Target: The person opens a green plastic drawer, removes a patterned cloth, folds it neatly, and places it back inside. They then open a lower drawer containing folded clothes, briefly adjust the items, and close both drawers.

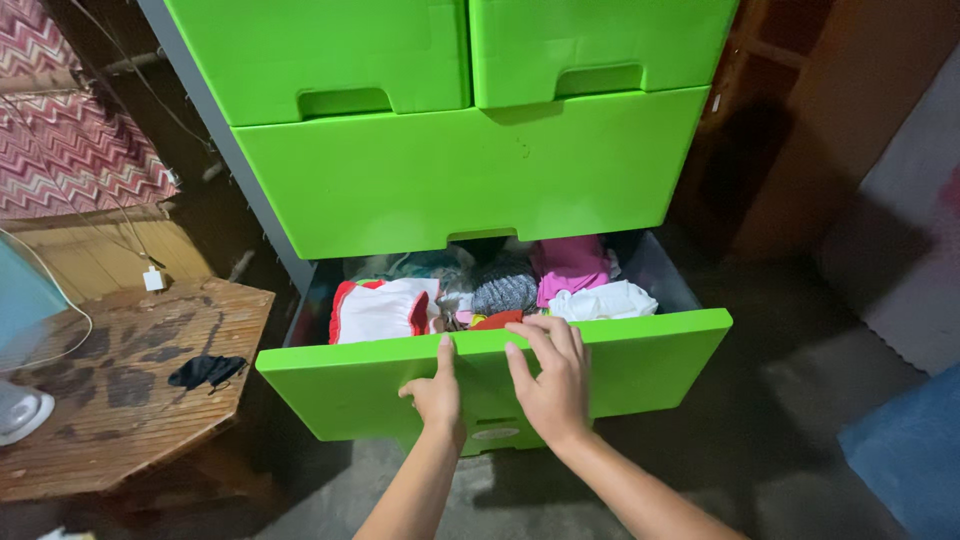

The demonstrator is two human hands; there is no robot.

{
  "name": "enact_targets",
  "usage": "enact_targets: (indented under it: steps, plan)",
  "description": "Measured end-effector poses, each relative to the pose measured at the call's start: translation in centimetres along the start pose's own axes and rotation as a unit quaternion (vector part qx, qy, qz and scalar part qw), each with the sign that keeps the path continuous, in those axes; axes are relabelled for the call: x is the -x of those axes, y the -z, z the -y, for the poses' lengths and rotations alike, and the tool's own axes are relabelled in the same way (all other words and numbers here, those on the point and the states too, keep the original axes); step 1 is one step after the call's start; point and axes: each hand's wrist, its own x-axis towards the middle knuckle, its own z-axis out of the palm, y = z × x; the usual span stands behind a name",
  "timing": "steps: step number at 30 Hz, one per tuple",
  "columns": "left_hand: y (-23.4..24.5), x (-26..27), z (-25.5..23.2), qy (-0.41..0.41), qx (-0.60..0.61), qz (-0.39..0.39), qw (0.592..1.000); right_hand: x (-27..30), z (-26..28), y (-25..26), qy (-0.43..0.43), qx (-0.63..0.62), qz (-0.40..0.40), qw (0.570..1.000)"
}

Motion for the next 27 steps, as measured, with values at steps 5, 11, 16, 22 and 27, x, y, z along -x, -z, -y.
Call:
enact_targets:
  steps: [5, 11, 16, 22, 27]
  plan:
    - [0.1, 0.3, -0.3, 0.005, -0.011, -0.013, 1.000, -1.3, -0.8, -0.6, 0.072, 0.012, 0.031, 0.997]
    - [0.4, 0.8, -0.5, -0.015, 0.002, -0.017, 1.000, -0.7, -3.2, -1.6, 0.116, 0.046, 0.077, 0.989]
    - [0.3, 1.2, -0.8, -0.004, -0.018, -0.038, 0.999, 0.4, -4.5, -1.6, 0.134, 0.018, 0.100, 0.986]
    - [-0.6, 1.9, 0.0, -0.093, -0.001, -0.093, 0.991, 0.5, -4.8, -1.7, 0.145, 0.016, 0.097, 0.984]
    - [-0.9, 4.2, -0.8, -0.220, 0.000, -0.120, 0.968, 0.5, -4.8, -2.1, 0.143, 0.019, 0.090, 0.985]
